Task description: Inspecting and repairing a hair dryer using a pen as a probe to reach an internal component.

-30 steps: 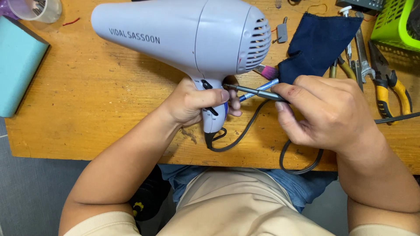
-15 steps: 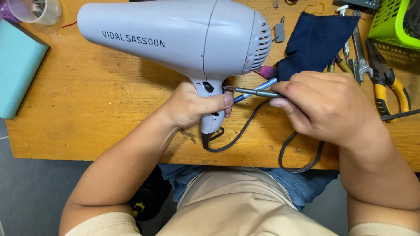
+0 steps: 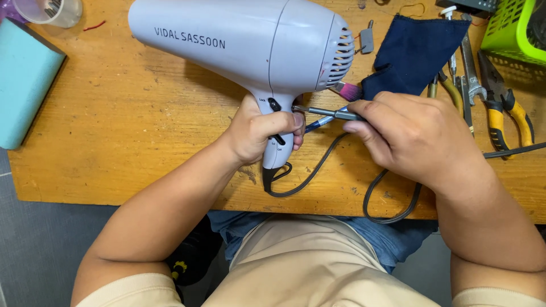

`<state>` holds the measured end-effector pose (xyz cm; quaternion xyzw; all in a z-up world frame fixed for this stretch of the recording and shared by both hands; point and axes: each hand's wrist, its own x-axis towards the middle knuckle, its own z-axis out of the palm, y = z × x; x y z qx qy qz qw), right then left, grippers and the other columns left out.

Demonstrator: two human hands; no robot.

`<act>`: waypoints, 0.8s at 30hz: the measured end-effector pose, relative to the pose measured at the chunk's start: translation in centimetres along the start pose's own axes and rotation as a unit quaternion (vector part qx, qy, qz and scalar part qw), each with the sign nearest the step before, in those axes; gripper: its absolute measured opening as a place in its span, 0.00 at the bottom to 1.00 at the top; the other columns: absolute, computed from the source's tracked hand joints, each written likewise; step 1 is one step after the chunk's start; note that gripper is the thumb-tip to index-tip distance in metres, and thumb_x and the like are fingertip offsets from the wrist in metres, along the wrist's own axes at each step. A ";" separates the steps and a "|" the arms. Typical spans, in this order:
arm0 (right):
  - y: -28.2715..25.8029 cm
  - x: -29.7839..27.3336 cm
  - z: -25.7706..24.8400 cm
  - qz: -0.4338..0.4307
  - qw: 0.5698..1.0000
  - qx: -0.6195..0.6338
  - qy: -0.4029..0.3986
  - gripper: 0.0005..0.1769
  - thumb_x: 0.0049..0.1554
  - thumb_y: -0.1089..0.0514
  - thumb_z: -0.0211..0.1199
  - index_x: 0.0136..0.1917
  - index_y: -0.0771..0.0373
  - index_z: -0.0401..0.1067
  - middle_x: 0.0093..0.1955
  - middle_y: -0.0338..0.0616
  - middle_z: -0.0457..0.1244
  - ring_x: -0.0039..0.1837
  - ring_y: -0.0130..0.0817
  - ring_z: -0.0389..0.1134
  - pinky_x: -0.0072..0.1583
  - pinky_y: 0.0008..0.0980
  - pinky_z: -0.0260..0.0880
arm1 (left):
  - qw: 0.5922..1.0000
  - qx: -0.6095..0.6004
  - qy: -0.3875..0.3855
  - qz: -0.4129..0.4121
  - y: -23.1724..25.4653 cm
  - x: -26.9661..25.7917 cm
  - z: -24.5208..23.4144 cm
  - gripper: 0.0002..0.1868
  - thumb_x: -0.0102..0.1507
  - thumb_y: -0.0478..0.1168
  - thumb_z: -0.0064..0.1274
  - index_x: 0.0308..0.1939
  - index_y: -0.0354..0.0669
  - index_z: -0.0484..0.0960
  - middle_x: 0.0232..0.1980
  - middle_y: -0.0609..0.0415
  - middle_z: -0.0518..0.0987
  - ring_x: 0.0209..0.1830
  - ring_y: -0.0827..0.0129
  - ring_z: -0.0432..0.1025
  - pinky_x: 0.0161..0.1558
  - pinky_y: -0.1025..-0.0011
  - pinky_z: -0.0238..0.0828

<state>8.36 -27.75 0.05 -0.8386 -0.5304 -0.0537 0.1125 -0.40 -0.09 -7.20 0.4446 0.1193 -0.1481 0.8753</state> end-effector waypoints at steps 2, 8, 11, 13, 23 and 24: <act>-0.4 0.0 -0.2 0.043 0.995 0.093 0.000 0.22 0.72 0.50 0.79 0.66 0.69 0.78 0.57 0.48 0.73 0.52 0.44 0.78 0.50 0.43 0.78 | 1.000 -0.002 0.021 -0.022 -0.1 0.2 0.1 0.07 0.60 0.32 0.62 0.35 0.32 0.79 0.27 0.40 0.79 0.23 0.57 0.77 0.27 0.62 0.78; 0.7 0.1 0.7 0.023 0.998 0.052 -0.017 0.09 0.79 0.55 0.66 0.57 0.60 0.81 0.45 0.43 0.71 0.47 0.47 0.75 0.40 0.47 0.67 | 1.000 -0.024 0.014 -0.010 -0.2 0.2 0.0 0.06 0.59 0.29 0.61 0.35 0.30 0.79 0.27 0.40 0.76 0.24 0.56 0.75 0.28 0.62 0.78; -0.2 0.6 -0.3 0.058 0.986 0.155 -0.014 0.28 0.70 0.44 0.77 0.69 0.70 0.79 0.60 0.51 0.76 0.57 0.44 0.79 0.55 0.42 0.80 | 1.000 -0.006 0.019 -0.024 -0.3 0.3 -0.1 0.07 0.61 0.31 0.61 0.37 0.32 0.77 0.27 0.39 0.78 0.23 0.56 0.76 0.26 0.61 0.78; 0.3 0.5 0.1 0.048 0.985 0.168 -0.007 0.19 0.71 0.52 0.76 0.64 0.69 0.78 0.56 0.50 0.73 0.53 0.45 0.76 0.54 0.41 0.76 | 1.000 -0.005 0.016 -0.023 -0.2 0.3 0.0 0.08 0.61 0.31 0.61 0.36 0.32 0.77 0.27 0.40 0.78 0.23 0.56 0.76 0.26 0.61 0.78; 0.6 0.7 0.8 0.027 0.981 0.193 0.020 0.12 0.72 0.59 0.77 0.57 0.69 0.78 0.49 0.50 0.69 0.46 0.46 0.71 0.49 0.40 0.71 | 0.999 0.003 0.025 -0.026 -0.1 0.3 0.1 0.08 0.61 0.31 0.62 0.33 0.33 0.77 0.26 0.40 0.78 0.22 0.55 0.76 0.27 0.61 0.77; 0.8 0.6 1.2 0.026 0.981 0.192 0.021 0.12 0.72 0.59 0.77 0.57 0.69 0.78 0.49 0.50 0.69 0.46 0.46 0.71 0.49 0.40 0.71 | 0.999 0.004 0.025 -0.025 -0.1 0.3 0.2 0.08 0.61 0.31 0.62 0.33 0.33 0.77 0.26 0.40 0.78 0.22 0.55 0.76 0.27 0.61 0.77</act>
